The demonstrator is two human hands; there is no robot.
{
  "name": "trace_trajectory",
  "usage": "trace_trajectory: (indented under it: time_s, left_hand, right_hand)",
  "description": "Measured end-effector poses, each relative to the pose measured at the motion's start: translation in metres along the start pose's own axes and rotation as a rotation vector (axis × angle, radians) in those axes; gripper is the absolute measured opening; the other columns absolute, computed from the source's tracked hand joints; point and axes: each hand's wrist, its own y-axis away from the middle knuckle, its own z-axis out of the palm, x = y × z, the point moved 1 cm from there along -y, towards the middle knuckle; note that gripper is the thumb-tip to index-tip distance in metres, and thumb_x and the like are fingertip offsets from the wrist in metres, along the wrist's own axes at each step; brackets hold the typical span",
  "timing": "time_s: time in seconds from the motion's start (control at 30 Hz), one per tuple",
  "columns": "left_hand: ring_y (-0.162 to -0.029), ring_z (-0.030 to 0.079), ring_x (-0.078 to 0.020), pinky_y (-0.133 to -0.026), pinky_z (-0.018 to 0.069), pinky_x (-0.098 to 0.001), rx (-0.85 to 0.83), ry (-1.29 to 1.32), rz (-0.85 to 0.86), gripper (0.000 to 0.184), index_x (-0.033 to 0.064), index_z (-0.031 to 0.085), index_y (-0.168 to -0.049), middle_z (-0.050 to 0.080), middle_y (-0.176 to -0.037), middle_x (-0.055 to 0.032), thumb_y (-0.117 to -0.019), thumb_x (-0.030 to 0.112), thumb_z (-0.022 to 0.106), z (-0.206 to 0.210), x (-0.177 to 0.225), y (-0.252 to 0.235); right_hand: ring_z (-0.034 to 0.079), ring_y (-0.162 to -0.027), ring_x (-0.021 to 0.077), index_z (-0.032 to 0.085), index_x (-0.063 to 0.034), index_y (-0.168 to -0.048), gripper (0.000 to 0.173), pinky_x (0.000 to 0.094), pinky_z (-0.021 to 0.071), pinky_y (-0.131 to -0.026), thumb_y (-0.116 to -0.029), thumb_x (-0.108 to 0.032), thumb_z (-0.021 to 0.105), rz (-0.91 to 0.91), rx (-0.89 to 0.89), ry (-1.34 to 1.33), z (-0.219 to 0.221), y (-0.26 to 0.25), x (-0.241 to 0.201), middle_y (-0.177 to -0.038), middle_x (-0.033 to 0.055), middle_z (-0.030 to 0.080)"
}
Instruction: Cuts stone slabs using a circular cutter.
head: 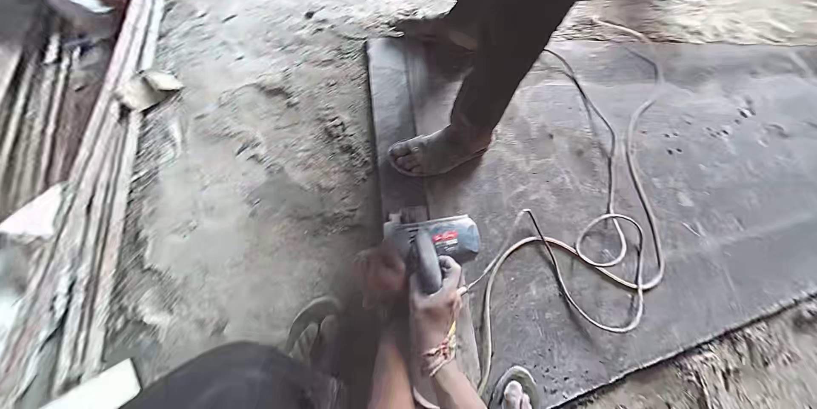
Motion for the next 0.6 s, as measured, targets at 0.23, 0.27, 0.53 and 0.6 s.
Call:
trace_trajectory:
  time_s: [0.23,0.27,0.53,0.6]
  left_hand:
    - [-0.077,0.068,-0.0347,-0.074,0.0549,-0.047,0.021,0.038,-0.082,0.052,-0.0008,0.063,-0.068,0.064,-0.073,-0.0176,-0.1038,0.034,0.049,-0.007,0.016,-0.017]
    - [-0.076,0.067,-0.0332,-0.074,0.0541,-0.0455,0.037,0.051,-0.077,0.051,0.0004,0.063,-0.068,0.063,-0.073,-0.0164,-0.1038,0.034,0.049,-0.005,0.015,-0.016]
    - [-0.075,0.065,-0.0318,-0.072,0.0523,-0.0432,0.059,0.064,-0.08,0.052,0.0014,0.061,-0.066,0.061,-0.071,-0.0153,-0.104,0.036,0.05,-0.001,0.016,-0.022]
    - [-0.075,0.065,-0.0321,-0.072,0.0524,-0.0436,0.059,0.065,-0.073,0.052,0.0017,0.059,-0.066,0.06,-0.071,-0.015,-0.1041,0.036,0.051,0.001,0.015,-0.023]
  right_hand:
    - [0.067,-0.063,0.0155,0.064,-0.0032,-0.115,0.051,0.0385,0.055,-0.055,-0.0706,-0.026,0.075,-0.034,0.095,-0.02,0.013,-0.005,0.003,-0.079,0.0048,0.071]
    - [0.067,-0.063,0.0147,0.063,-0.0037,-0.115,0.051,0.0379,0.0547,-0.055,-0.071,-0.026,0.074,-0.029,0.096,-0.022,0.013,-0.005,0.003,-0.079,0.0041,0.07]
    - [0.066,-0.061,0.0142,0.063,-0.0019,-0.116,0.051,0.0367,0.0541,-0.054,-0.0722,-0.026,0.073,-0.037,0.11,-0.01,0.017,-0.009,-0.001,-0.079,0.0051,0.07]
    - [0.066,-0.062,0.014,0.063,-0.0018,-0.116,0.051,0.0365,0.0541,-0.054,-0.072,-0.025,0.073,-0.047,0.119,-0.004,0.017,-0.01,-0.002,-0.079,0.005,0.07]
